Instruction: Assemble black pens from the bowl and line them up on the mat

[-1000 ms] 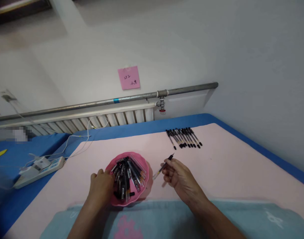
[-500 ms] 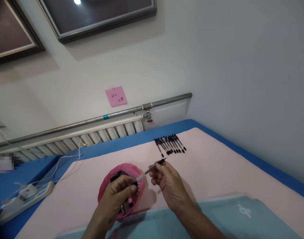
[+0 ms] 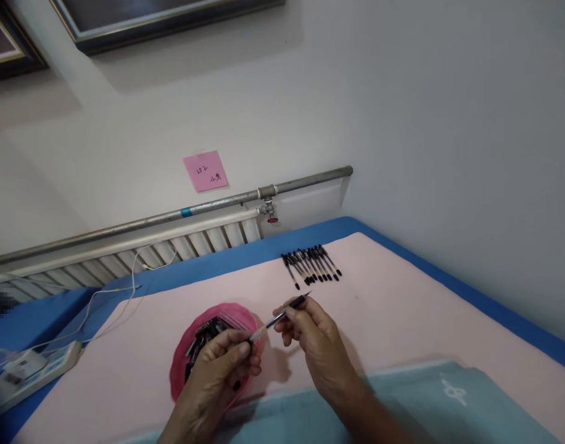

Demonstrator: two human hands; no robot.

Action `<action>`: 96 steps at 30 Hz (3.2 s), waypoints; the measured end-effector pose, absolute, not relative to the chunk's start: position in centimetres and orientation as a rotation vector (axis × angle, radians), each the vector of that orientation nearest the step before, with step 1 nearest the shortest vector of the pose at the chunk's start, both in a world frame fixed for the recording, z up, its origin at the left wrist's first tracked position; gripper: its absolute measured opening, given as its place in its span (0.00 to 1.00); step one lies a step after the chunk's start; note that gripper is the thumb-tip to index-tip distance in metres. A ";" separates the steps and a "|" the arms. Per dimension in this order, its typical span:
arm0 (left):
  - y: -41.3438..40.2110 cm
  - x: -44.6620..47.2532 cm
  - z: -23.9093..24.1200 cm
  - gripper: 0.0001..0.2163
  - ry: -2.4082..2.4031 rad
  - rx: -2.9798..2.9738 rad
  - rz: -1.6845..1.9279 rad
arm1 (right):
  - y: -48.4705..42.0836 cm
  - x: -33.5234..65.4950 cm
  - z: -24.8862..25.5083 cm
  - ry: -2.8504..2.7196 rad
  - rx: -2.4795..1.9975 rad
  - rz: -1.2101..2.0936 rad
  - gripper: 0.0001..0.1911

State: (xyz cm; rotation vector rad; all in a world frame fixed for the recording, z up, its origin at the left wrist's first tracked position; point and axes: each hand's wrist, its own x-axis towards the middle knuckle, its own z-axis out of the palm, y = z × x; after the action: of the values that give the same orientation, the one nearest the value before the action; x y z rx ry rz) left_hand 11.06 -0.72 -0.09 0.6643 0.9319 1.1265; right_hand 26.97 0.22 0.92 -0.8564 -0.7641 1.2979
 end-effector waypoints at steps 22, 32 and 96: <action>-0.9 10.3 -1.6 0.19 1.022 0.717 1.278 | 0.4 25.7 -0.4 -0.676 -0.972 1.387 0.12; -1.7 10.3 -0.8 0.21 0.992 0.600 0.918 | -0.2 25.6 -0.4 -0.860 -0.964 1.242 0.12; 1.1 1.7 -0.8 0.12 1.666 1.190 1.385 | -0.2 25.2 -2.0 -1.181 -1.119 1.315 0.17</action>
State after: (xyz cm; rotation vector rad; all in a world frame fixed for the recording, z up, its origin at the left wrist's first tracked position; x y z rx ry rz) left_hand 1.69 1.15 -0.78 1.1902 1.6660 1.3852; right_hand 25.16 -0.19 -2.03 -1.1190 -1.1810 1.3148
